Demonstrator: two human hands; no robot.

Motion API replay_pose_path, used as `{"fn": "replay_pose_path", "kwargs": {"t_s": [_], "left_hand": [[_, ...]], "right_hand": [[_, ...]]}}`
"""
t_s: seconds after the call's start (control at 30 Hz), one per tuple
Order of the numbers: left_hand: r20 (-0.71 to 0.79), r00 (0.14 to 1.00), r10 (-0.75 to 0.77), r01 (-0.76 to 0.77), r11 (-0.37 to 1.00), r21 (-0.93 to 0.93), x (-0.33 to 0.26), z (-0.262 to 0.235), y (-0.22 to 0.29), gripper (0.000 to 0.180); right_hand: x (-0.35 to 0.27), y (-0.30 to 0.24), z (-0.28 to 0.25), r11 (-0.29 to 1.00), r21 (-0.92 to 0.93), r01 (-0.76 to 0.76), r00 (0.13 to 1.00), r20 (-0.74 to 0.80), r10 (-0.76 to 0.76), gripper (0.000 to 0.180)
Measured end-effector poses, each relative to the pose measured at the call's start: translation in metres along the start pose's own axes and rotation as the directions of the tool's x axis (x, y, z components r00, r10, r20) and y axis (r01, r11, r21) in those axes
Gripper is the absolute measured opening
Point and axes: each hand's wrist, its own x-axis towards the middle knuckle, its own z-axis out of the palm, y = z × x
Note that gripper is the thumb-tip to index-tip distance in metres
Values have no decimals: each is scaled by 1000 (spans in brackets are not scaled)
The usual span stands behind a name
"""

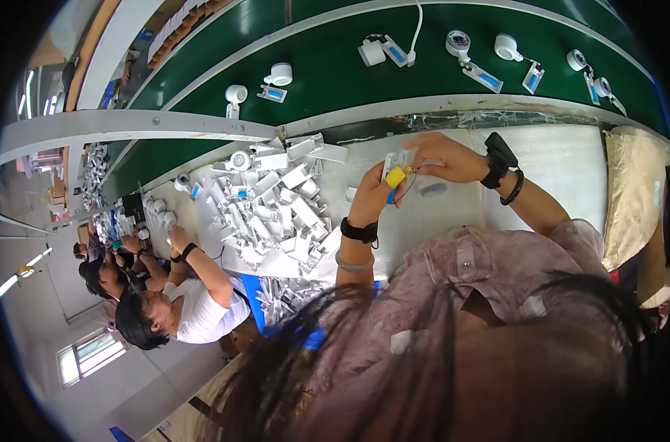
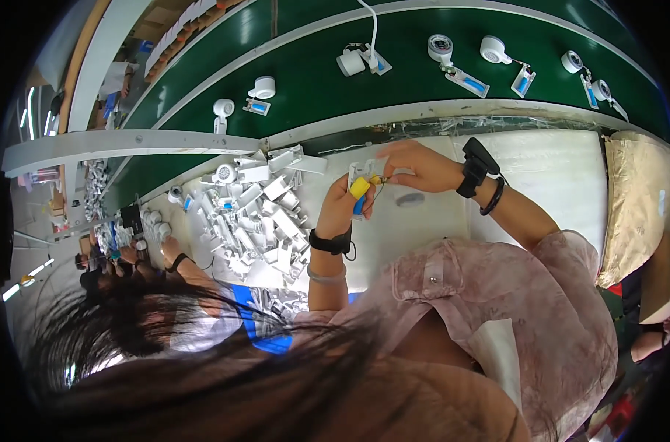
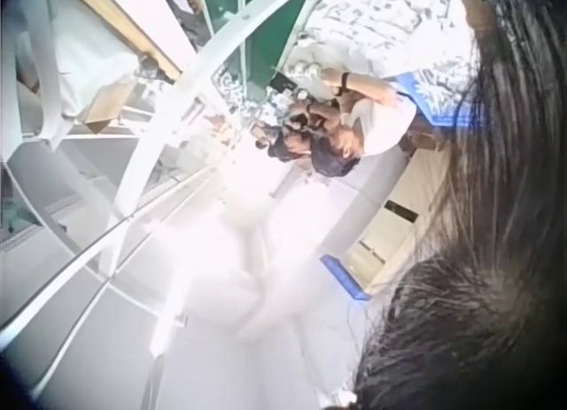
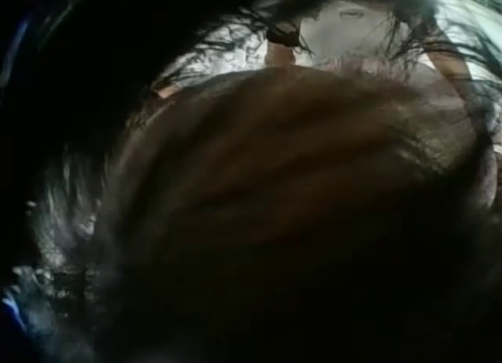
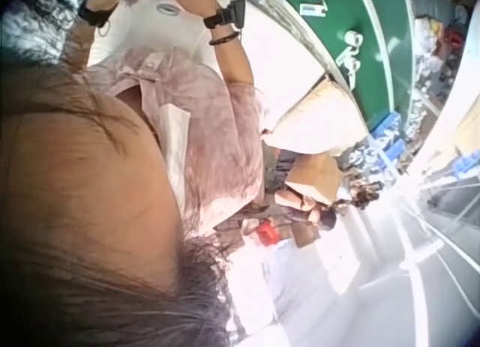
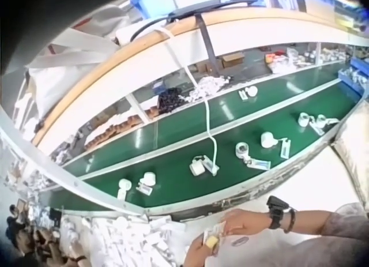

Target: Assembling small electronic components on a production line.

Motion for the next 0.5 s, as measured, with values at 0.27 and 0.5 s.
{"fn": "replay_pose_path", "kwargs": {"t_s": [0.27, 0.5], "left_hand": [[-67, 996, 61, -43, 969, 243, -12, 15, 0, 15], [59, 952, 301, -277, 760, 588, -17, 38, 3, 29]], "right_hand": [[-34, -25, 9, 842, 481, -244, 964, 213, 158, 9], [-46, -29, 36, 792, 552, -261, 963, 202, 177, 9]]}}
